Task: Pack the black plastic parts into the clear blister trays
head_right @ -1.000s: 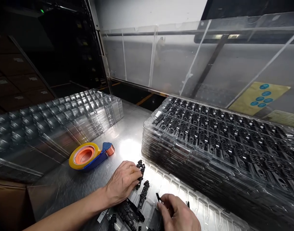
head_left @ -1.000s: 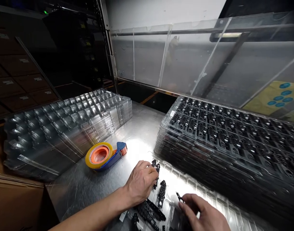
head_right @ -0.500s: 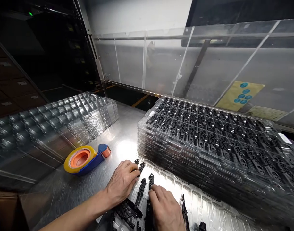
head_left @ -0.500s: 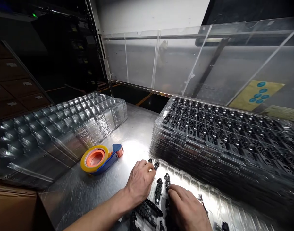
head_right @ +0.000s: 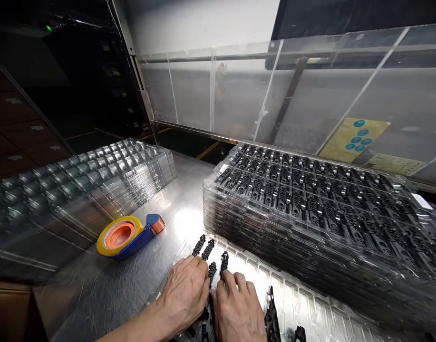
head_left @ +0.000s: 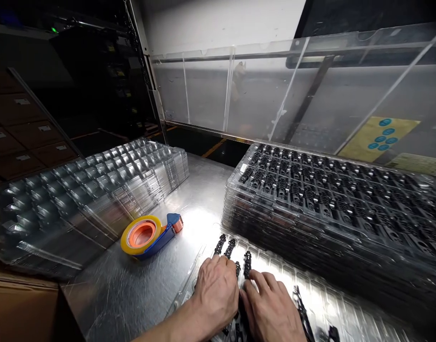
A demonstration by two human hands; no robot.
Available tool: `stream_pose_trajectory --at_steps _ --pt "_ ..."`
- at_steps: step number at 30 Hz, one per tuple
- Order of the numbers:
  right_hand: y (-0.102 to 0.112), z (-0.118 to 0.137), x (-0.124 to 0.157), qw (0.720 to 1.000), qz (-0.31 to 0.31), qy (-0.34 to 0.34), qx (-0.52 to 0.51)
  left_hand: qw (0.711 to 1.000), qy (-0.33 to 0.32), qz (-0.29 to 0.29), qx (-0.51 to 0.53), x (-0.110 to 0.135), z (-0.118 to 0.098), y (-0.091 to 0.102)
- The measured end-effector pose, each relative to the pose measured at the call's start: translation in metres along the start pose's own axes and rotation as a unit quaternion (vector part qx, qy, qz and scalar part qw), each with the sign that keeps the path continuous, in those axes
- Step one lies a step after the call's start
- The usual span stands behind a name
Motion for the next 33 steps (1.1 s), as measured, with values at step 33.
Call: stream_pose_trajectory --at_steps 33 --pt "-0.003 -0.033 -0.043 0.964 0.027 -0.264 0.007 0.999 0.018 -0.032 -0.037 -0.024 0.001 -0.018"
Point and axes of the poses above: each hand's wrist, its own x-axis away from the middle knuckle, its own y-axis out of the back of the hand, z = x × y, the point moved 5 cm from there along -x, towards the middle knuckle, and after that the axes turned 15 degrees about -z, right-handed, at the moved point
